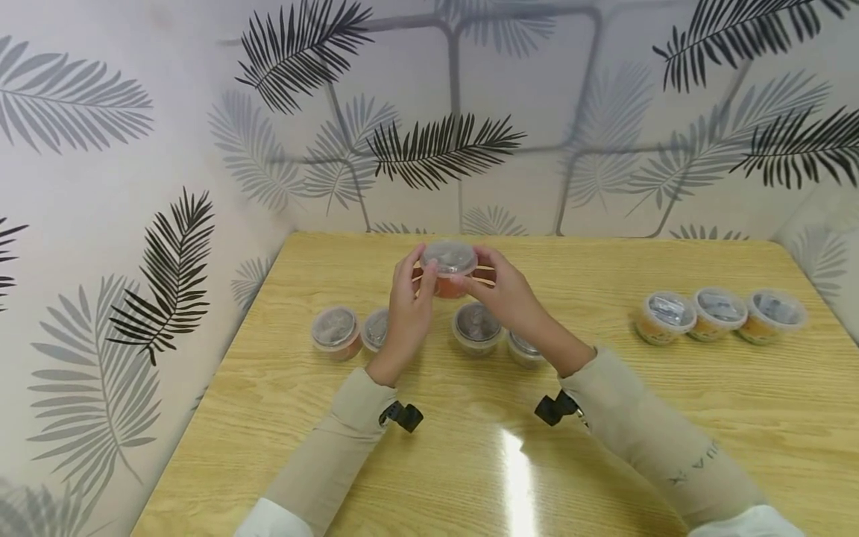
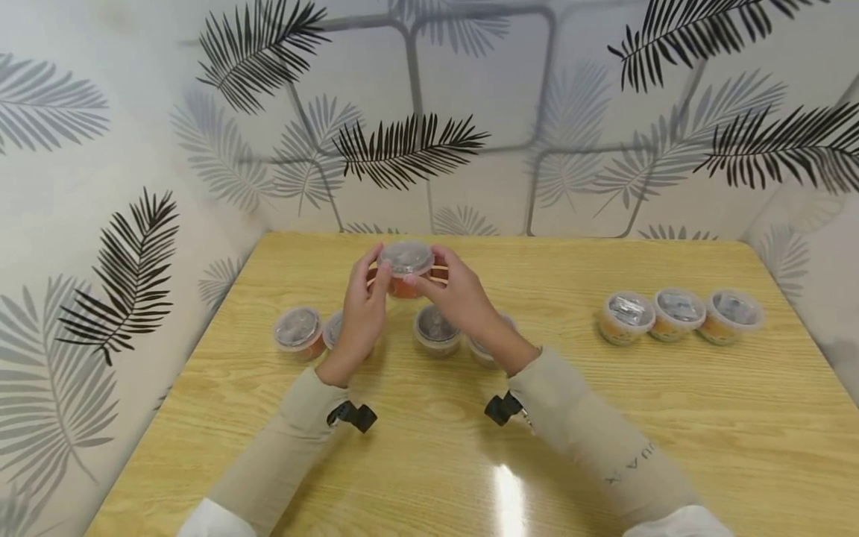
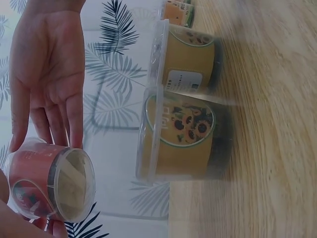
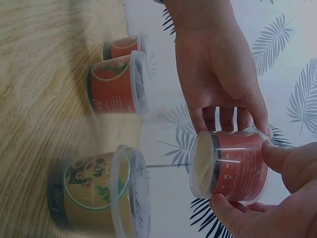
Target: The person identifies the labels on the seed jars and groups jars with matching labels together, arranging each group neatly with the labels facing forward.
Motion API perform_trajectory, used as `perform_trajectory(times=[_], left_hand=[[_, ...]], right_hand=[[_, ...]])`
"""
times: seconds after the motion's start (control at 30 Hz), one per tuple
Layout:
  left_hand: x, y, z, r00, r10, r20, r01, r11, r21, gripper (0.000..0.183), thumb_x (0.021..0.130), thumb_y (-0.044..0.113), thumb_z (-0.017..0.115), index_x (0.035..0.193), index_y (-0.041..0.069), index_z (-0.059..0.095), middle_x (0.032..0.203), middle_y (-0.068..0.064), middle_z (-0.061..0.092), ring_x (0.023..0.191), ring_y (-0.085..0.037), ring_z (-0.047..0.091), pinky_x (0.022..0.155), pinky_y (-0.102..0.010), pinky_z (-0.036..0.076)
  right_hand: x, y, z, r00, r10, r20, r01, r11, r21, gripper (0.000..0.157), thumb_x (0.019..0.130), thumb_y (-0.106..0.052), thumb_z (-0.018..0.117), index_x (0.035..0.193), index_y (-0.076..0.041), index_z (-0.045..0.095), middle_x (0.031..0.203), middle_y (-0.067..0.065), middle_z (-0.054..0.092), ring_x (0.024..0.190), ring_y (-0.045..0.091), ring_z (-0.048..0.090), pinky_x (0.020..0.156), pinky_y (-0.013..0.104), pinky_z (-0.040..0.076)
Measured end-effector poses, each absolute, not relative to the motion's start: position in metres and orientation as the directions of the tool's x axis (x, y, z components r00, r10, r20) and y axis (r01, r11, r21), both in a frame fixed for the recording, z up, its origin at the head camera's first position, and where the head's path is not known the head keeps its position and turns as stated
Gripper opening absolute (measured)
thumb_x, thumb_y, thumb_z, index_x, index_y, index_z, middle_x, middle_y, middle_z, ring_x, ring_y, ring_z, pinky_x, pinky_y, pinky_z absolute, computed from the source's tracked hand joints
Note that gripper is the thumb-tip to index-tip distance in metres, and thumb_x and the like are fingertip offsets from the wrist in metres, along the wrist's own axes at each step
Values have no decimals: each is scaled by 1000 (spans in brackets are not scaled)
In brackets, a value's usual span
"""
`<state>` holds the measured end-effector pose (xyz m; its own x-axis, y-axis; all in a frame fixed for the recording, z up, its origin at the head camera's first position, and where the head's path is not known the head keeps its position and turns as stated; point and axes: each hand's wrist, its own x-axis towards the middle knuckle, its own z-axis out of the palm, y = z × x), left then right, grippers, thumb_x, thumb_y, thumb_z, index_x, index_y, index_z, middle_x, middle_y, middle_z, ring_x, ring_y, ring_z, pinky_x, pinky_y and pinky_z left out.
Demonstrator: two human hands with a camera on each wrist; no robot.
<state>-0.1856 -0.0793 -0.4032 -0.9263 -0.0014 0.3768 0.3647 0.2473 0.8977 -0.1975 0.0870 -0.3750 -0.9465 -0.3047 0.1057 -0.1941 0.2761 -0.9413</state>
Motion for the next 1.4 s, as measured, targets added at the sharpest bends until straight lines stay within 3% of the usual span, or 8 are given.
perform_trajectory(times=[0.23,0.4,0.73,0.9,1.07,1.27,1.4], left_hand=[[-165,-77,-380,-936,53,347,351,208,913,49,100,17,43,143,0,27,136,-22,32,118,-32,42,101,-45,35],[-158,-76,-373,-937,75,341,350,202,915,51,99,15,45,144,-1,25,136,-22,32,119,-31,41,102,-44,34],[-159,-78,-377,-951,130,279,297,148,943,55,100,20,45,147,5,21,140,-18,31,121,-27,41,102,-40,35],[-159,-79,-377,-952,167,258,278,106,955,55,100,22,43,147,7,19,141,-14,33,123,-23,41,100,-36,38],[-160,-81,-378,-943,187,275,296,92,951,55,100,20,43,147,5,19,142,-13,33,126,-20,38,101,-34,36],[-163,-86,-381,-947,148,285,303,112,946,49,101,19,40,145,2,25,142,-15,34,125,-24,39,100,-36,37],[-167,-90,-388,-952,125,279,295,139,945,47,101,24,39,144,7,30,142,-10,35,123,-24,40,98,-41,39]], right_hand=[[-192,88,-375,-953,-288,96,-180,283,-942,66,86,-35,66,139,-8,36,126,10,49,112,26,52,87,39,49],[-193,89,-378,-955,-288,75,-163,295,-942,70,83,-38,68,139,-9,36,122,9,50,109,25,53,85,40,49],[-197,88,-382,-923,-364,122,-205,201,-958,76,85,-29,68,143,-1,27,130,15,42,114,30,51,86,39,49],[-194,88,-382,-924,-377,67,-136,157,-978,85,85,-32,68,147,-5,18,140,15,33,123,29,43,92,40,45],[-191,90,-380,-921,-385,52,-107,124,-986,87,84,-32,69,148,-9,17,142,12,33,125,26,41,94,39,43],[-186,94,-375,-917,-393,66,-114,101,-988,82,86,-33,67,148,-12,19,146,6,29,127,24,40,95,38,43],[-185,96,-372,-917,-391,85,-134,100,-986,74,90,-29,62,148,-12,21,150,4,24,130,23,36,99,37,39]])
